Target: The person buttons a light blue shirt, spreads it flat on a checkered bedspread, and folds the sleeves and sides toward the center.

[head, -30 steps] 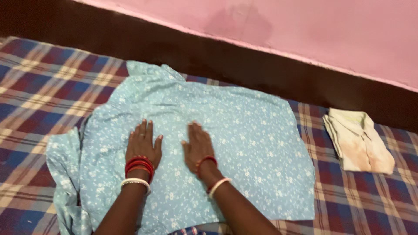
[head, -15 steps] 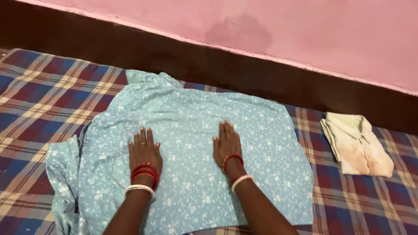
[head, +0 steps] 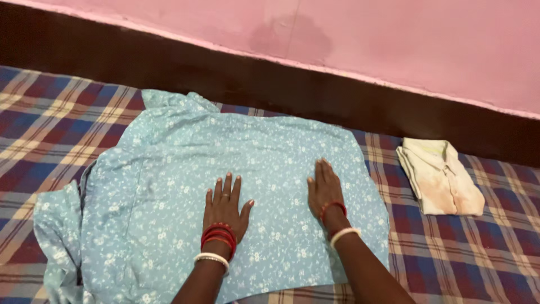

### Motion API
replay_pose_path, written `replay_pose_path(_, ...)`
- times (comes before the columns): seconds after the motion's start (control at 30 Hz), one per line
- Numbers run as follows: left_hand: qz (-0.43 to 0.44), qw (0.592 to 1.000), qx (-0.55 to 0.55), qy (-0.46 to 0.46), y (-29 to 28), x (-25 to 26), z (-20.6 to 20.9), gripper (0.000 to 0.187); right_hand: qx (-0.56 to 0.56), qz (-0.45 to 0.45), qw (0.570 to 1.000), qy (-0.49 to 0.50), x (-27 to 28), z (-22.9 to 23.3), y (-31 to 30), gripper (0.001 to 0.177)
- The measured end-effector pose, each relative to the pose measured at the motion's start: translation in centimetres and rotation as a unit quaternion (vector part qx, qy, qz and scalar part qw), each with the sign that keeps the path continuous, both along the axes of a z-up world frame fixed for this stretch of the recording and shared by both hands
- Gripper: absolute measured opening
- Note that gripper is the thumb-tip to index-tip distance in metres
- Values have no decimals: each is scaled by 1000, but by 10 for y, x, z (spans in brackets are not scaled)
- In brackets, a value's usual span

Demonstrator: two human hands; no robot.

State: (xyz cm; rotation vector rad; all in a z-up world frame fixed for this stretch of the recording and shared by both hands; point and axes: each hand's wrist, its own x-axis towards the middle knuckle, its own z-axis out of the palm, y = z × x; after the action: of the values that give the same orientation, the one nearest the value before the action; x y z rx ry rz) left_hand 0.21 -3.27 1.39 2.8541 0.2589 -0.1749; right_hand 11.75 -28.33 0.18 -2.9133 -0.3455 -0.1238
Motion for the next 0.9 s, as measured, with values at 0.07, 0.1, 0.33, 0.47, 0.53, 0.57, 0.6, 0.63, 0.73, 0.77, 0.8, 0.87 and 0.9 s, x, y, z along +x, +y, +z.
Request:
replay_pose_path(0.07, -4, 1000, 15, 0, -1, 1, 0, 72, -8, -21, 1000, 7, -2, -7, -20, 62)
replay_pose_path(0.1, -7, 1000, 27, 7, -1, 0, -2, 71, -17, -42, 999, 21, -4, -12, -31, 64)
replay_pose_path(0.33, 1, 1000, 21, -12, 1, 2, 2, 71, -12, -87, 995, -49, 10, -22, -56, 64)
replay_pose_path(0.47, 3, 1000, 12, -10, -1, 5, -9, 67, 52, -68, 995, -60, -22, -40, 27, 66)
replay_pose_path(0.53, -4, 999, 14, -33, 1, 7, -22, 65, 55, 32, 998, 1, -53, -46, 90, 65)
replay_pose_path(0.57, -5, 999, 24, -38, 2, 10, -28, 64, 48, 65, 996, 33, -68, -44, 118, 62)
replay_pose_path(0.6, -7, 998, 34, -43, 3, 12, -33, 64, 41, 97, 992, 66, -78, -38, 137, 60)
replay_pose_path(0.63, -10, 999, 32, -39, 6, 14, -37, 64, 39, 94, 992, 70, -81, -28, 142, 60)
replay_pose_path(0.73, -5, 994, -10, -110, 7, 6, -44, 58, 103, 67, 991, 49, -94, -9, 144, 60)
replay_pose_path(0.77, -4, 994, -30, -104, 9, 6, -41, 59, 98, 80, 991, 49, -95, -3, 141, 61)
replay_pose_path(0.8, -3, 994, -50, -97, 8, 1, -37, 59, 92, 93, 990, 49, -100, 2, 138, 63)
replay_pose_path(0.87, -27, 995, -29, -92, 5, -21, -32, 61, 82, 107, 989, 56, -117, 7, 126, 64)
replay_pose_path(0.9, -48, 995, -4, -89, 4, -31, -30, 62, 75, 125, 988, 61, -126, 9, 121, 66)
